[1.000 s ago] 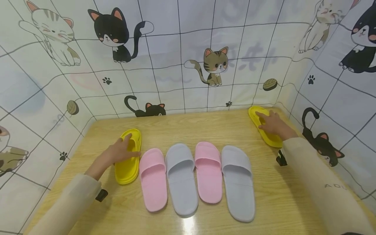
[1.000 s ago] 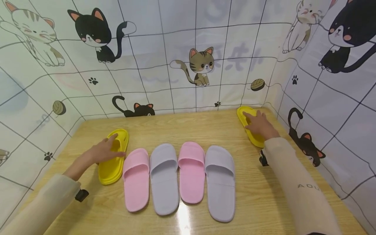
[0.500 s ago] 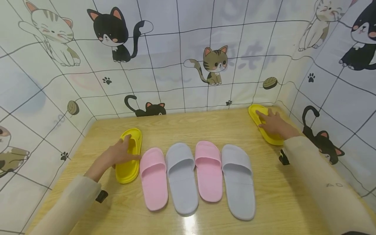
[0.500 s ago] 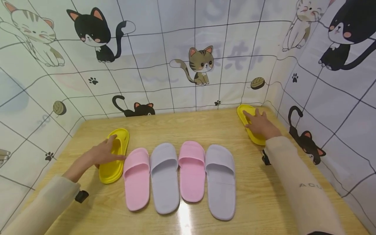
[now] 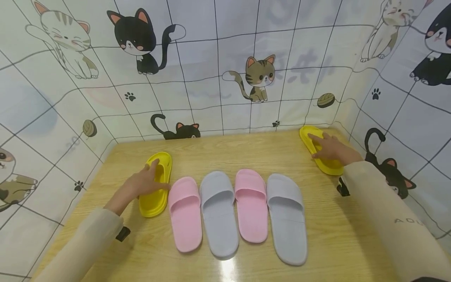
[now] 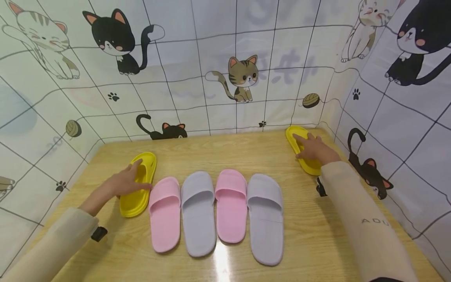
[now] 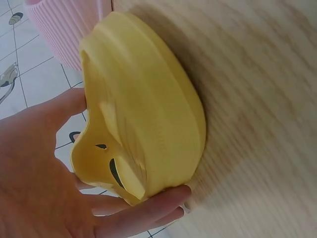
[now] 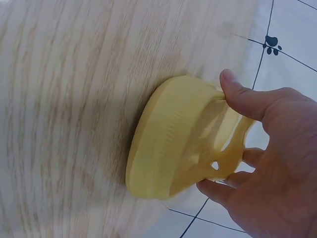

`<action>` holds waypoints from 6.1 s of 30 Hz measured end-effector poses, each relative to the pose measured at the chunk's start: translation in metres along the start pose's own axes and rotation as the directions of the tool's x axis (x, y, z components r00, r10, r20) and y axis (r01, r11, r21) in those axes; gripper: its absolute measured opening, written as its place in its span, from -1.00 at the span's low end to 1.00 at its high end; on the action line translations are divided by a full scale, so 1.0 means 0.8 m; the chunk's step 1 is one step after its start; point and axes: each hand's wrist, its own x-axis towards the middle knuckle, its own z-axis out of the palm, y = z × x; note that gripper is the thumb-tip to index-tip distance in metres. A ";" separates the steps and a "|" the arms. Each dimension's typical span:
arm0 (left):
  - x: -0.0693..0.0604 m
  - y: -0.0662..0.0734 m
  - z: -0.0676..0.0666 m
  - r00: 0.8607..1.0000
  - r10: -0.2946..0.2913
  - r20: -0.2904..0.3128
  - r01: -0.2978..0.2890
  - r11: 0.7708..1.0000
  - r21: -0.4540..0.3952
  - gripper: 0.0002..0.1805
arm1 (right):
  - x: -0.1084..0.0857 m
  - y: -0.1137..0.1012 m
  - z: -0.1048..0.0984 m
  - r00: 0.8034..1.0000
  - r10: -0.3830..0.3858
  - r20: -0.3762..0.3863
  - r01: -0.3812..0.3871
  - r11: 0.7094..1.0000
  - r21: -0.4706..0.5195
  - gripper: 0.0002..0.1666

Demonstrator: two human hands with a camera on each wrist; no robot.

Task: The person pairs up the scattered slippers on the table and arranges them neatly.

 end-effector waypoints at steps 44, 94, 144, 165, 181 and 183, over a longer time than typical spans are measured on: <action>0.057 0.005 -0.026 0.999 0.050 -0.010 -0.050 0.999 0.019 0.19 | 0.003 0.000 0.001 1.000 -0.005 0.001 0.005 1.000 0.005 -0.05; 0.104 0.057 -0.050 0.992 -0.001 0.126 0.026 0.979 -0.202 0.22 | -0.001 -0.008 0.001 1.000 0.028 0.014 -0.029 0.999 0.033 -0.07; 0.118 0.118 -0.039 0.994 0.021 0.106 0.000 0.981 -0.192 0.24 | 0.005 -0.004 0.005 1.000 0.028 0.007 -0.028 0.999 0.025 -0.08; 0.118 0.148 -0.037 0.991 0.040 0.128 -0.015 0.981 -0.191 0.25 | 0.003 -0.002 0.004 1.000 -0.005 -0.003 0.005 1.000 0.018 -0.08; 0.125 0.165 -0.030 0.989 0.056 0.138 -0.028 0.980 -0.197 0.25 | 0.002 -0.004 0.006 1.000 0.018 0.006 -0.018 0.999 0.035 -0.10; 0.124 0.168 -0.030 0.988 0.059 0.141 -0.031 0.980 -0.195 0.26 | 0.002 -0.004 0.005 1.000 0.020 0.005 -0.020 0.999 0.033 -0.10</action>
